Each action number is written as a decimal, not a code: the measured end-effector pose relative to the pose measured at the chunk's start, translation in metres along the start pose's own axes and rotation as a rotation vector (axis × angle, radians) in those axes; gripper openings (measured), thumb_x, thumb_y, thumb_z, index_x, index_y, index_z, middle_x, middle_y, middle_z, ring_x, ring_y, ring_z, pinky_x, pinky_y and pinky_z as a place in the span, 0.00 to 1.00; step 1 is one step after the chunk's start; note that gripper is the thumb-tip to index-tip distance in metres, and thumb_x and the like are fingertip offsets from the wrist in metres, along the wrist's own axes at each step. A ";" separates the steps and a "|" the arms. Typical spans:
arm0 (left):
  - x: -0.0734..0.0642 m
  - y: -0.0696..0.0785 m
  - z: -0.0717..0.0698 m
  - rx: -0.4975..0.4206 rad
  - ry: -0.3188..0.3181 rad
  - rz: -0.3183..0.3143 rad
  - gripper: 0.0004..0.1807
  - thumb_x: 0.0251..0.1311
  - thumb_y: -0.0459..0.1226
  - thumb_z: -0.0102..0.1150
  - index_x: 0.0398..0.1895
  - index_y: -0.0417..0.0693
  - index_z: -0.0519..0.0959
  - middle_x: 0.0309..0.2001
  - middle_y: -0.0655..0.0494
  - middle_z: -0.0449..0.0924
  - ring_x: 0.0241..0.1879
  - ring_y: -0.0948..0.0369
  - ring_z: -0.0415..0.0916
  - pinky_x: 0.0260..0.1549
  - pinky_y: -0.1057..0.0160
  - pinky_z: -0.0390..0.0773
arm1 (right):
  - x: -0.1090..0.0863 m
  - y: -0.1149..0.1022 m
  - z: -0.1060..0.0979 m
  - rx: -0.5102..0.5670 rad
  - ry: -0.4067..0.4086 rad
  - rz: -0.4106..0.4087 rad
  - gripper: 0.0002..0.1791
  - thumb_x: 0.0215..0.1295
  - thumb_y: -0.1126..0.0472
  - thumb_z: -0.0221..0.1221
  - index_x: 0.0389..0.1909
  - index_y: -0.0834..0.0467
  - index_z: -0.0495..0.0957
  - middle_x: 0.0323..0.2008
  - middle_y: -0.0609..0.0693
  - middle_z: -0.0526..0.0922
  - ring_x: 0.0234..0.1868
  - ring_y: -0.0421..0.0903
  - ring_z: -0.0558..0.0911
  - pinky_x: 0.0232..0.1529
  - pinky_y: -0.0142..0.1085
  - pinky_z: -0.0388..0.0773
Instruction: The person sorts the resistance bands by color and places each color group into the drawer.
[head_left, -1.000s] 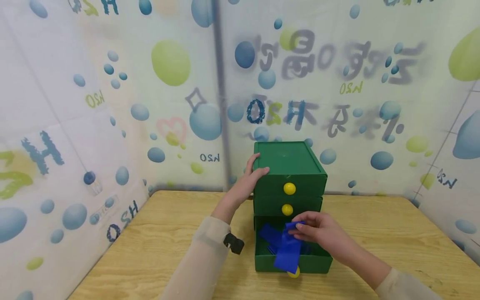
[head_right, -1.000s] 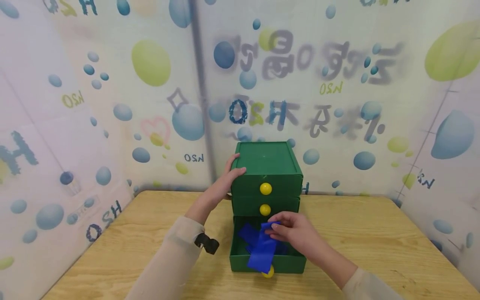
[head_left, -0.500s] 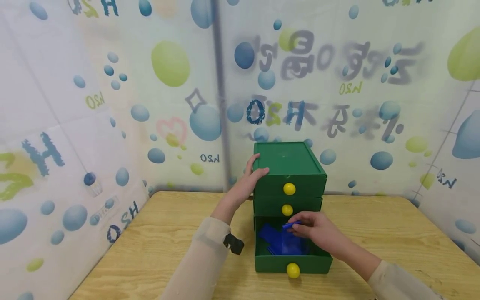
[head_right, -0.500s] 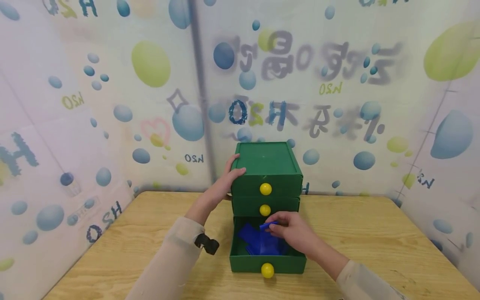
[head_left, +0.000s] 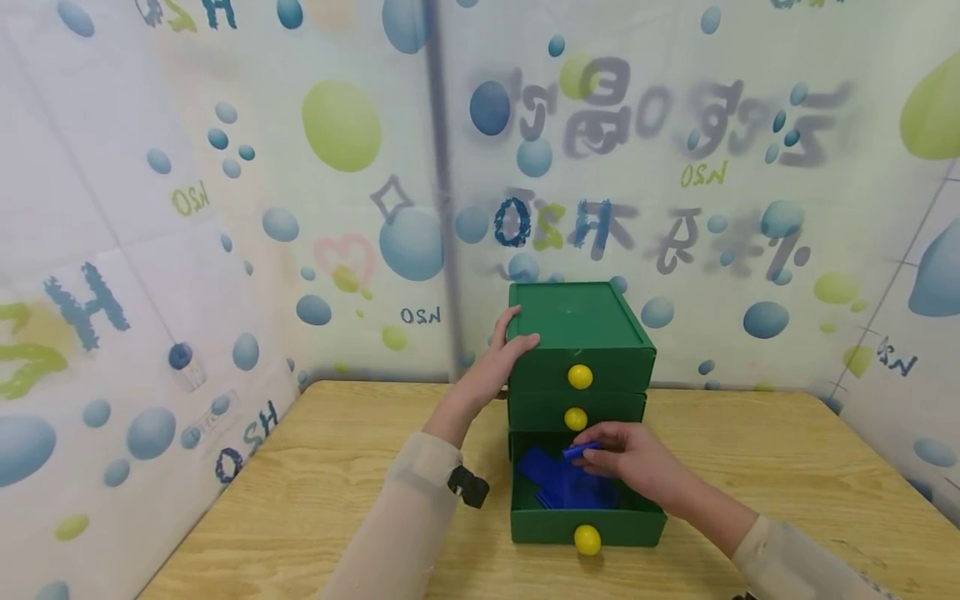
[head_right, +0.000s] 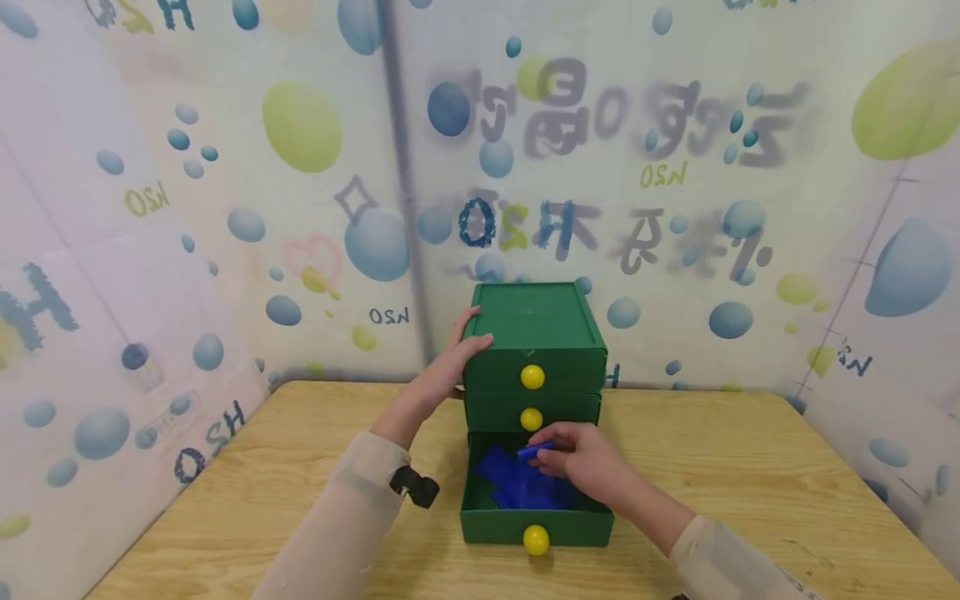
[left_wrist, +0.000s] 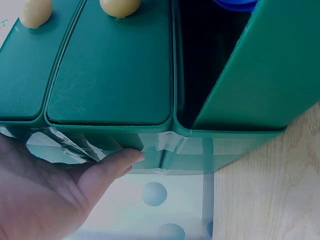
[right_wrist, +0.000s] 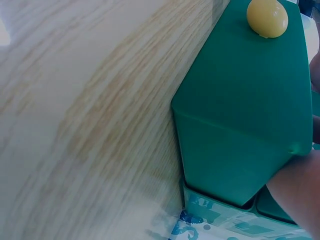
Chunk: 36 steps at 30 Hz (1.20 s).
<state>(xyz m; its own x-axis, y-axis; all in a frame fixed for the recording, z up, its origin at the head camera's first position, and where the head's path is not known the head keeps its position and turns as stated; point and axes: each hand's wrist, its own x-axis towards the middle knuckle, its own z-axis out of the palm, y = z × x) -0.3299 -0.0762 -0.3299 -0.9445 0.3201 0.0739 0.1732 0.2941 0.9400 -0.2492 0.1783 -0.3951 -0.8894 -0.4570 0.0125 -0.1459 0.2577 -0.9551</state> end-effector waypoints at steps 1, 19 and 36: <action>0.000 0.000 0.000 -0.001 0.000 -0.001 0.43 0.69 0.72 0.48 0.82 0.93 0.40 0.89 0.57 0.38 0.82 0.39 0.55 0.68 0.26 0.71 | 0.000 0.000 0.000 -0.005 0.005 0.001 0.15 0.79 0.67 0.58 0.58 0.72 0.79 0.56 0.65 0.87 0.57 0.56 0.90 0.55 0.43 0.89; -0.001 0.001 0.001 -0.006 0.004 -0.013 0.42 0.69 0.72 0.48 0.81 0.94 0.40 0.88 0.57 0.40 0.80 0.39 0.59 0.65 0.27 0.74 | -0.001 0.000 0.000 0.032 0.047 0.025 0.16 0.76 0.68 0.60 0.59 0.72 0.79 0.60 0.66 0.84 0.54 0.51 0.90 0.54 0.40 0.89; 0.001 0.000 0.001 -0.025 0.007 -0.017 0.43 0.70 0.70 0.48 0.82 0.92 0.40 0.89 0.57 0.37 0.80 0.38 0.59 0.63 0.25 0.74 | -0.013 -0.021 -0.011 0.085 0.025 0.025 0.19 0.77 0.61 0.63 0.59 0.71 0.79 0.57 0.60 0.88 0.54 0.48 0.91 0.58 0.41 0.87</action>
<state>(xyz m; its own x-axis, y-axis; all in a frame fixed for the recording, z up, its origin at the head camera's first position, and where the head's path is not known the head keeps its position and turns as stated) -0.3305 -0.0750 -0.3297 -0.9491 0.3092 0.0602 0.1504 0.2767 0.9491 -0.2396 0.1880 -0.3720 -0.9031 -0.4293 -0.0055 -0.0870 0.1956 -0.9768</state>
